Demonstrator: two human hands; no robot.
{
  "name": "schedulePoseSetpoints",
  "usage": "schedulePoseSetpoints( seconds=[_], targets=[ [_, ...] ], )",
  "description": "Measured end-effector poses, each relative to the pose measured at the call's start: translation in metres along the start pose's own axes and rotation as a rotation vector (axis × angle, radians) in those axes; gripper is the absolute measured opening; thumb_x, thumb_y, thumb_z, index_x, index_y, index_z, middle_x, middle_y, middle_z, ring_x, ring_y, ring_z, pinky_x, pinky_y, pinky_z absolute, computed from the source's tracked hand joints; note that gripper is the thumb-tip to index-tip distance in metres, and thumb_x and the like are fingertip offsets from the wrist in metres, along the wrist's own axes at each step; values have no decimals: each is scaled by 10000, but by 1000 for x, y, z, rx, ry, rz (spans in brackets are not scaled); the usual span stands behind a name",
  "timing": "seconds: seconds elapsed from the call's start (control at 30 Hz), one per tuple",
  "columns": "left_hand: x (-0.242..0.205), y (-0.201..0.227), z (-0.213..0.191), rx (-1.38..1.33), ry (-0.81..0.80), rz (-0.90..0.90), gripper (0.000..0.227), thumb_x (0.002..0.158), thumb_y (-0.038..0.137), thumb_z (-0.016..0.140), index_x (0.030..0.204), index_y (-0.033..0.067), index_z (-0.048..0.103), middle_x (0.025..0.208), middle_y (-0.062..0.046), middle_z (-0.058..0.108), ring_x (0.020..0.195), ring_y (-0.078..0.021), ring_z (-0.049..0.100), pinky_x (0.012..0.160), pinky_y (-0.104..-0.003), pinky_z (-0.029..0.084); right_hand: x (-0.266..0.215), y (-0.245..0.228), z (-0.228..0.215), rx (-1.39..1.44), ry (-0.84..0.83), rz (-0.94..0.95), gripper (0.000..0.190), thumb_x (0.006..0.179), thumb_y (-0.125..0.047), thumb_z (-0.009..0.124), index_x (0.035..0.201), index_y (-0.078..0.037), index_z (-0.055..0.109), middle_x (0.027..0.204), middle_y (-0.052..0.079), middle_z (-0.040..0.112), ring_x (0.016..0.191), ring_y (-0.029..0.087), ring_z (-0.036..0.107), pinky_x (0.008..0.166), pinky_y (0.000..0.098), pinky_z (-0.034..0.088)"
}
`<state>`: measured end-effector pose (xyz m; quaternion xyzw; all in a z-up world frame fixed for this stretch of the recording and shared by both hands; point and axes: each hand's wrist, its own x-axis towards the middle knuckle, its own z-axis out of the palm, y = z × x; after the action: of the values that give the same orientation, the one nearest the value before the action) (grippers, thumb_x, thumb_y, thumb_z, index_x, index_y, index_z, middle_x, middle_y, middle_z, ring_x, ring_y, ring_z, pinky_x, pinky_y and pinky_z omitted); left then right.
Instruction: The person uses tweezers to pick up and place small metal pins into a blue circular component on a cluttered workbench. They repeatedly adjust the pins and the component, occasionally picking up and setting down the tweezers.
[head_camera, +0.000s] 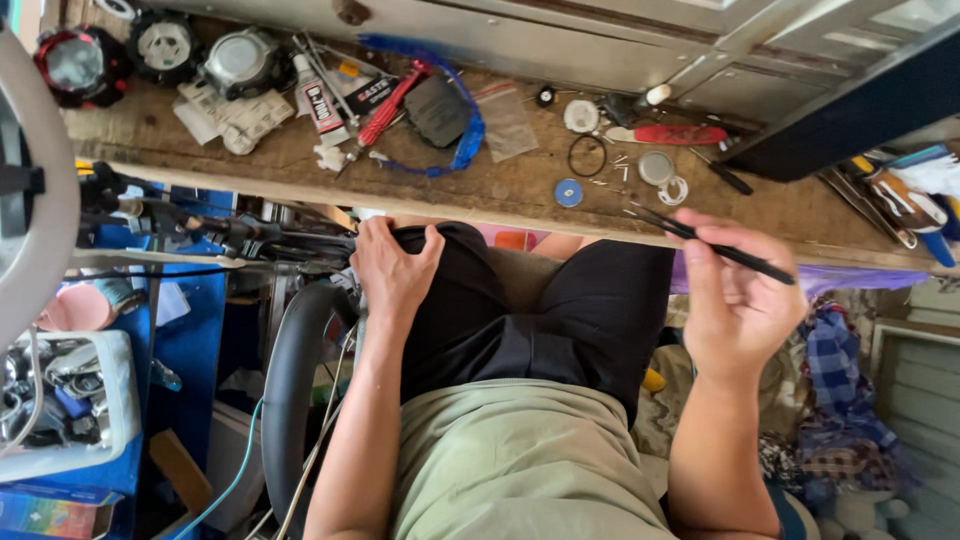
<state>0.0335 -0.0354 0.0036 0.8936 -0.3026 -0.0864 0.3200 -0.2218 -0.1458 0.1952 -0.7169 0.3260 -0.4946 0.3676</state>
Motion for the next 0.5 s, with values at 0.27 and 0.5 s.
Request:
schedulePoseSetpoints(
  seconds=[0.27,0.5],
  targets=[
    [12,-21,15,-1,-130,-97,605,834,495,627,1223,34,577,1179,-161,625,1158,-420,544,944,-558,425,8,-1,-2,5,28,18,77,1051,114,570,1102,79,523,1090,299,636,1114,399,703,965,416,641],
    [13,-24,21,-43,-100,-98,505,812,460,676,1049,31,553,1039,-119,562,1064,-365,535,983,-456,400,17,6,-6,-6,55,20,73,1061,103,588,1115,68,552,1116,250,640,1135,371,712,986,361,609]
  ],
)
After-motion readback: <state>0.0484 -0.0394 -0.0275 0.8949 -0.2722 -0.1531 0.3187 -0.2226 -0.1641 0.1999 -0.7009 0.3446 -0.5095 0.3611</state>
